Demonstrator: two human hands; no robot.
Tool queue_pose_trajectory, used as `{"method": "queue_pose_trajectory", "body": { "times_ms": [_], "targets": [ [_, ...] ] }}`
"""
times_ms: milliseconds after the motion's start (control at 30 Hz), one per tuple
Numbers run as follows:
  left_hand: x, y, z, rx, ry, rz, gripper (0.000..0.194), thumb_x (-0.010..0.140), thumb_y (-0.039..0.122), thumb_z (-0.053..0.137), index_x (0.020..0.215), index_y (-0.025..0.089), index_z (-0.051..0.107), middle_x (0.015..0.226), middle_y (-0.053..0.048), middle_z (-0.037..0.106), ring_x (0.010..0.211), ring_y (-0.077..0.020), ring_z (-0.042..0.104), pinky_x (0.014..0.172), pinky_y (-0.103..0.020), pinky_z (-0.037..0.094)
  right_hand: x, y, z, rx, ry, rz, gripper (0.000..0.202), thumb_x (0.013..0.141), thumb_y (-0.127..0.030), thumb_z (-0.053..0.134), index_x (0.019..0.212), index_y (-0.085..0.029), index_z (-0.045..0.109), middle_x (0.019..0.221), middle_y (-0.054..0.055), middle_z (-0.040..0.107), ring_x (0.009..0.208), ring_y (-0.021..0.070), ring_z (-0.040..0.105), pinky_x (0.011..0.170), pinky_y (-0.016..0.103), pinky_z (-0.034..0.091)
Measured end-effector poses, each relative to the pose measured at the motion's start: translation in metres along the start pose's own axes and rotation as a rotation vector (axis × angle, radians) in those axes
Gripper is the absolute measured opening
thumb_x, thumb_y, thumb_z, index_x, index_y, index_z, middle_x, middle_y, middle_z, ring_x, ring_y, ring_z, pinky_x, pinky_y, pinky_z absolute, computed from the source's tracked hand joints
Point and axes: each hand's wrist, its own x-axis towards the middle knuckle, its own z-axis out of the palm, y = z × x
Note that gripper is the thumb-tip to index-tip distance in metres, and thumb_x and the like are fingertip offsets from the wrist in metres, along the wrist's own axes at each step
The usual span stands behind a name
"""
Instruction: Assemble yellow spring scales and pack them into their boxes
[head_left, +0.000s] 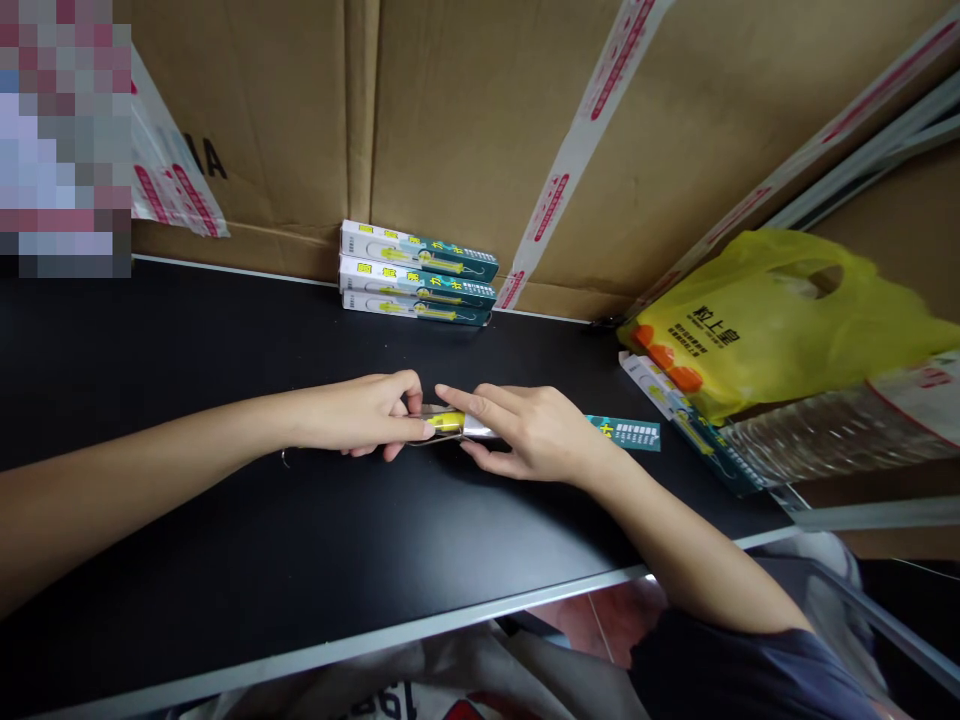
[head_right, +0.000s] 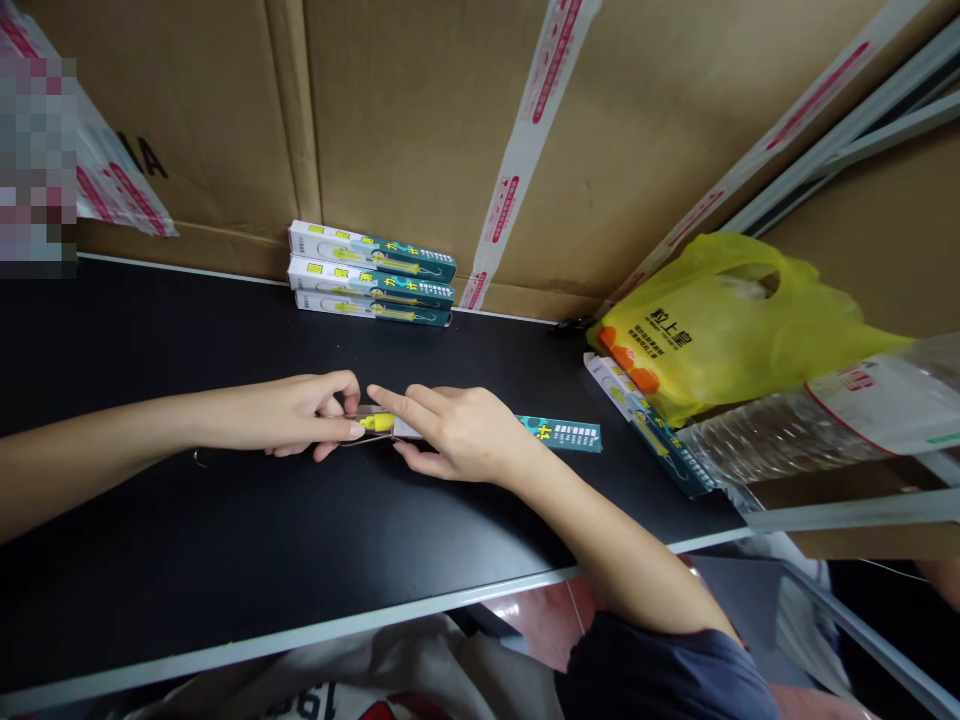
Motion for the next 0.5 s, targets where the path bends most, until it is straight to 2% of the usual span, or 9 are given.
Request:
{"method": "queue_pose_trajectory", "body": {
  "times_ms": [167,267,400,500],
  "targets": [
    [-0.001,0.001,0.003,-0.042,-0.051,-0.014,0.031,0.085,0.05,0.051,0.093,0.023,0.037,0.064,0.004,0.061,0.038,-0.0088,0.043,0.036,-0.021,0.032,0.002,-0.004,0.003,-0.025,0.006,-0.054,0.056,0.095,-0.038,0.042,0.145,-0.016,0.032,0.093,0.006,0.065,0.074,0.0178,0.061,0.062,0.029,0.045],
    [-0.003,0.003,0.009,0.029,0.026,0.005,0.036,0.084,0.053,0.052,0.097,0.023,0.039,0.065,0.004,0.061,0.04,-0.0096,0.046,0.038,-0.022,0.033,0.004,-0.007,0.006,-0.035,0.001,-0.067,0.058,0.095,-0.044,0.041,0.145,-0.015,0.032,0.091,0.007,0.065,0.073,0.0181,0.061,0.061,0.029,0.046],
    [-0.004,0.005,0.02,0.126,0.196,0.1,0.042,0.082,0.048,0.055,0.113,0.022,0.042,0.075,0.002,0.065,0.058,-0.0138,0.06,0.049,-0.023,0.04,0.007,-0.013,0.013,-0.001,0.032,-0.08,0.068,0.093,-0.056,0.042,0.143,-0.012,0.033,0.092,0.008,0.065,0.075,0.0201,0.062,0.062,0.031,0.047],
    [-0.002,0.004,0.021,0.091,0.206,0.107,0.055,0.082,0.042,0.054,0.129,0.023,0.034,0.076,0.002,0.066,0.059,-0.0144,0.063,0.054,-0.024,0.043,0.008,-0.013,0.015,0.04,0.033,-0.047,0.081,0.086,-0.067,0.044,0.143,-0.01,0.032,0.097,0.011,0.067,0.079,0.0229,0.064,0.066,0.033,0.049]
  ]
}}
